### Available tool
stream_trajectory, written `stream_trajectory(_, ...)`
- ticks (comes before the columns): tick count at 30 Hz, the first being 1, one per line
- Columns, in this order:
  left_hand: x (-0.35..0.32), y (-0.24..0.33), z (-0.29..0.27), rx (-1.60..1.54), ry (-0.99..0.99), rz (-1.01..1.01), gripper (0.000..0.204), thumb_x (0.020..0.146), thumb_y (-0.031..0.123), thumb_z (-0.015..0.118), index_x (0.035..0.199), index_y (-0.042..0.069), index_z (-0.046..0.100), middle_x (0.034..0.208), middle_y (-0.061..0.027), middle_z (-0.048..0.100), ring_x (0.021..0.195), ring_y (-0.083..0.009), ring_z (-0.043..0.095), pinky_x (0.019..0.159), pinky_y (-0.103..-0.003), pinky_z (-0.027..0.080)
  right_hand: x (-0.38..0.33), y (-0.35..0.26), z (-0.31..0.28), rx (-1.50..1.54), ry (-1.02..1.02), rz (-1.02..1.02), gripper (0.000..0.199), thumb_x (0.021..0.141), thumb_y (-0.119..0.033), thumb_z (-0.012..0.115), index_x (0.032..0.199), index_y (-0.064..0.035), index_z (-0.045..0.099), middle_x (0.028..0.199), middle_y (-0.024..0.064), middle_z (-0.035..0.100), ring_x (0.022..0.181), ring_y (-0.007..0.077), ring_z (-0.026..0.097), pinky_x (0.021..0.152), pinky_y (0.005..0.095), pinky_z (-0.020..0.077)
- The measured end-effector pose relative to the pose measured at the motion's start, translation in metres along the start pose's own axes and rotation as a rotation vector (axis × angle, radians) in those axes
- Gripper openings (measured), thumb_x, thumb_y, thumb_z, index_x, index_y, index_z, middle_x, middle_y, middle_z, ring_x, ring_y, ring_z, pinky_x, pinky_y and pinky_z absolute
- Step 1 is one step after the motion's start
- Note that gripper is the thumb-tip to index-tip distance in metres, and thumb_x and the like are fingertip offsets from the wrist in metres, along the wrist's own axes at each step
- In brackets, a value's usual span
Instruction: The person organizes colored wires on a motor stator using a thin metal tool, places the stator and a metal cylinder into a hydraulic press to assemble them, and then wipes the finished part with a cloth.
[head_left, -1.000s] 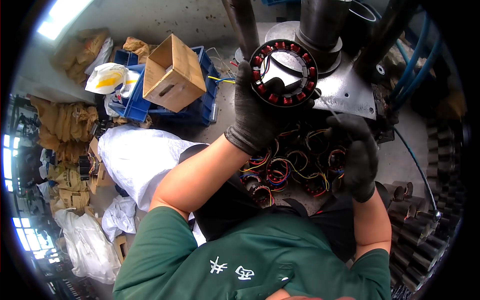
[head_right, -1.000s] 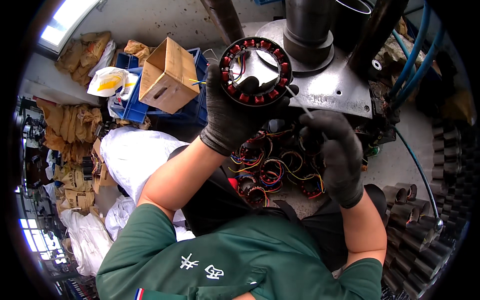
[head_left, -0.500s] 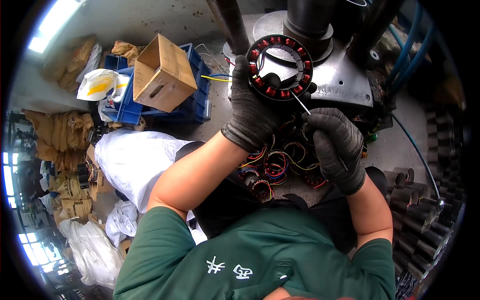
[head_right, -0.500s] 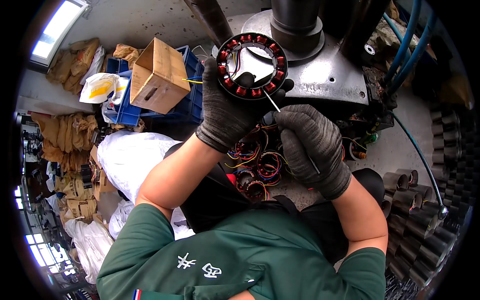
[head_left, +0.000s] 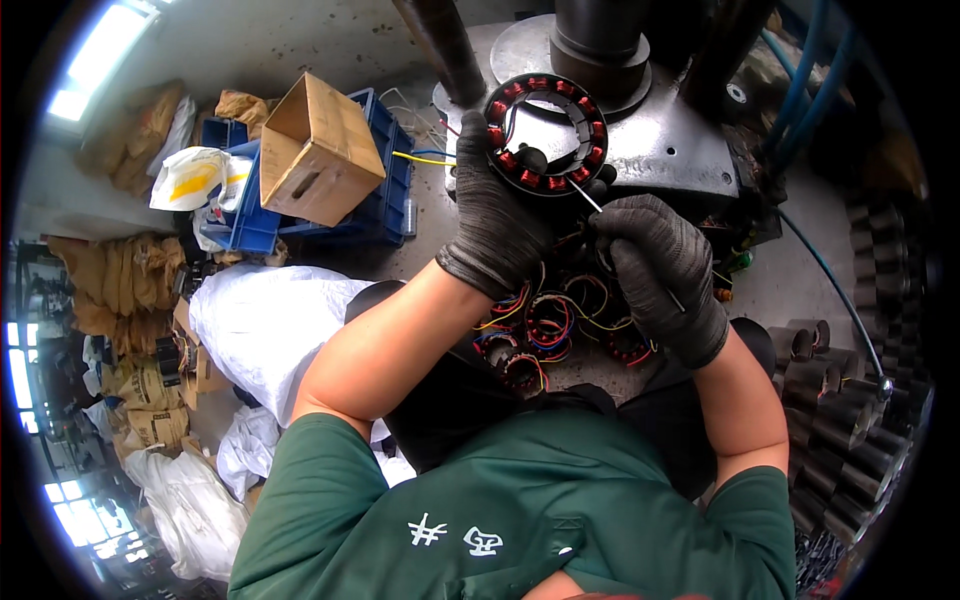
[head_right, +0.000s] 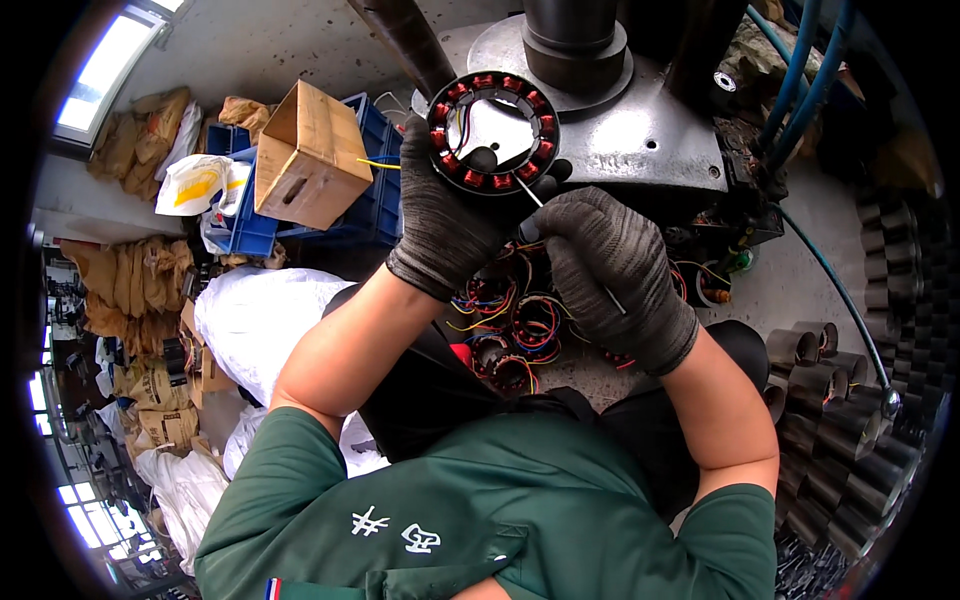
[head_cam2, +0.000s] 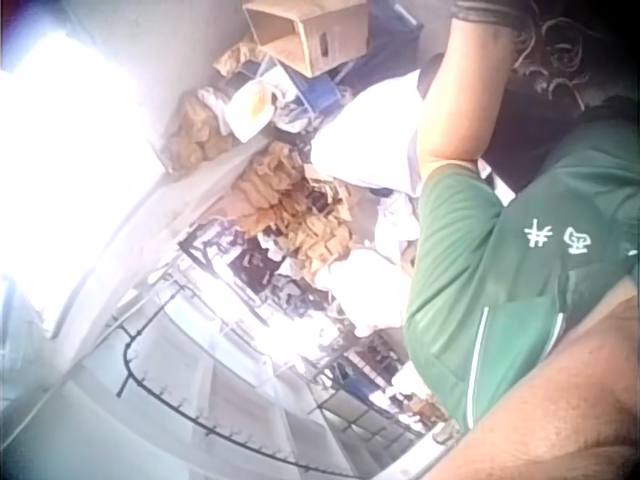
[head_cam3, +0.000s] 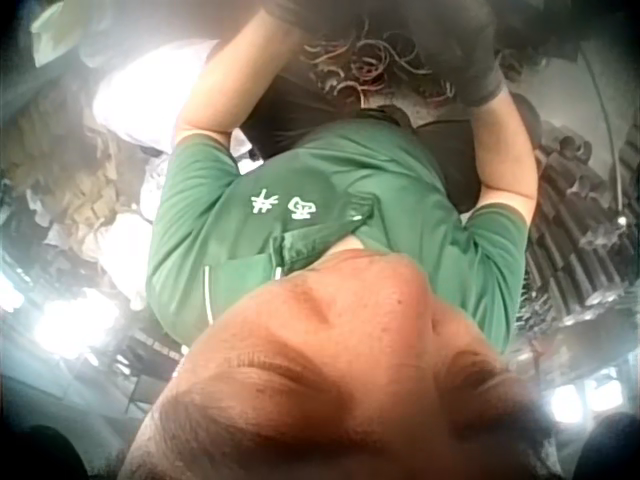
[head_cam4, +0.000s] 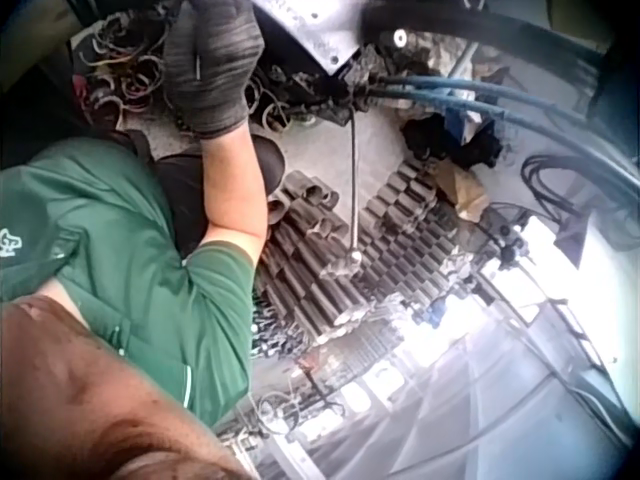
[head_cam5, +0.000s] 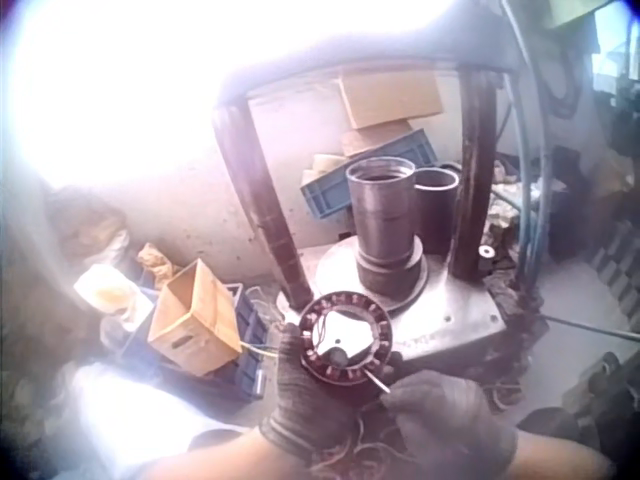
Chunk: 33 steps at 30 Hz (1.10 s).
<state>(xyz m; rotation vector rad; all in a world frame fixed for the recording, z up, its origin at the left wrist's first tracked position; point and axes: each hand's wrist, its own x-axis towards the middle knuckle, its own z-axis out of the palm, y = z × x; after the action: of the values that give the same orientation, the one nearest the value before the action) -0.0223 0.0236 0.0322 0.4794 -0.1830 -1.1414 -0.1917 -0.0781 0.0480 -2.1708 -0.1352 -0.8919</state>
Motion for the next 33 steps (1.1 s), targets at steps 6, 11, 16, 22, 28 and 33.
stream_trajectory(6, 0.000, -0.001, -0.006, -0.064, 0.026, -0.015, 0.091, 0.090, 0.078, 0.047, 0.155, 0.016, 0.039, 0.151, -0.0178, 0.048, 0.133, -0.0446, 0.052, 0.110, -0.069, 0.042, -0.009, 0.004, 0.019, -0.175, 0.025, -0.108, 0.024, 0.080, 0.005, 0.065, 0.104, -0.0005, 0.065, 0.092, 0.0176, 0.067, 0.081, 0.0363, 0.068, 0.071, 0.0447, 0.0578)
stream_trajectory(11, -0.001, 0.001, -0.004, -0.050, 0.117, 0.065, 0.088, 0.090, 0.077, 0.048, 0.153, 0.016, 0.041, 0.147, -0.0168, 0.052, 0.129, -0.0450, 0.055, 0.104, -0.069, 0.049, -0.017, 0.013, 0.043, -0.225, 0.103, -0.179, 0.027, 0.081, 0.004, 0.067, 0.107, 0.0002, 0.064, 0.097, 0.0181, 0.068, 0.084, 0.0367, 0.068, 0.070, 0.0449, 0.0583)
stream_trajectory(16, -0.001, 0.005, -0.006, -0.038, 0.182, 0.122, 0.086, 0.090, 0.078, 0.049, 0.152, 0.018, 0.042, 0.146, -0.0168, 0.053, 0.128, -0.0428, 0.057, 0.102, -0.068, 0.050, -0.017, 0.020, 0.050, -0.134, 0.122, -0.220, 0.028, 0.081, 0.003, 0.066, 0.109, 0.0003, 0.064, 0.098, 0.0184, 0.068, 0.086, 0.0365, 0.067, 0.071, 0.0454, 0.0582)
stream_trajectory(22, 0.005, 0.011, -0.013, 0.251, 0.103, 0.135, 0.074, 0.093, 0.058, 0.066, 0.147, 0.010, 0.046, 0.131, -0.0145, 0.064, 0.113, -0.0328, 0.068, 0.092, -0.051, 0.061, -0.015, 0.027, 0.041, 0.098, -0.133, 0.194, 0.030, 0.081, -0.001, 0.067, 0.111, 0.0000, 0.064, 0.103, 0.0203, 0.068, 0.087, 0.0376, 0.067, 0.072, 0.0456, 0.0581)
stream_trajectory(28, -0.013, 0.018, -0.010, 0.323, 0.191, -0.006, 0.044, 0.092, 0.023, 0.066, 0.127, -0.003, 0.059, 0.117, -0.0170, 0.068, 0.106, -0.0296, 0.070, 0.091, -0.046, 0.062, -0.011, 0.020, 0.030, -0.211, -0.007, -0.190, 0.025, 0.083, 0.002, 0.064, 0.109, -0.0010, 0.064, 0.102, 0.0195, 0.068, 0.087, 0.0366, 0.069, 0.074, 0.0443, 0.0589)
stream_trajectory(33, -0.014, 0.011, -0.018, 0.130, 0.172, 0.025, 0.038, 0.087, 0.017, 0.065, 0.118, -0.004, 0.062, 0.114, -0.0172, 0.069, 0.101, -0.0319, 0.070, 0.095, -0.048, 0.059, -0.009, 0.011, 0.022, -0.022, 0.033, -0.049, 0.023, 0.086, 0.004, 0.060, 0.107, -0.0023, 0.066, 0.099, 0.0180, 0.069, 0.084, 0.0346, 0.071, 0.073, 0.0424, 0.0590)
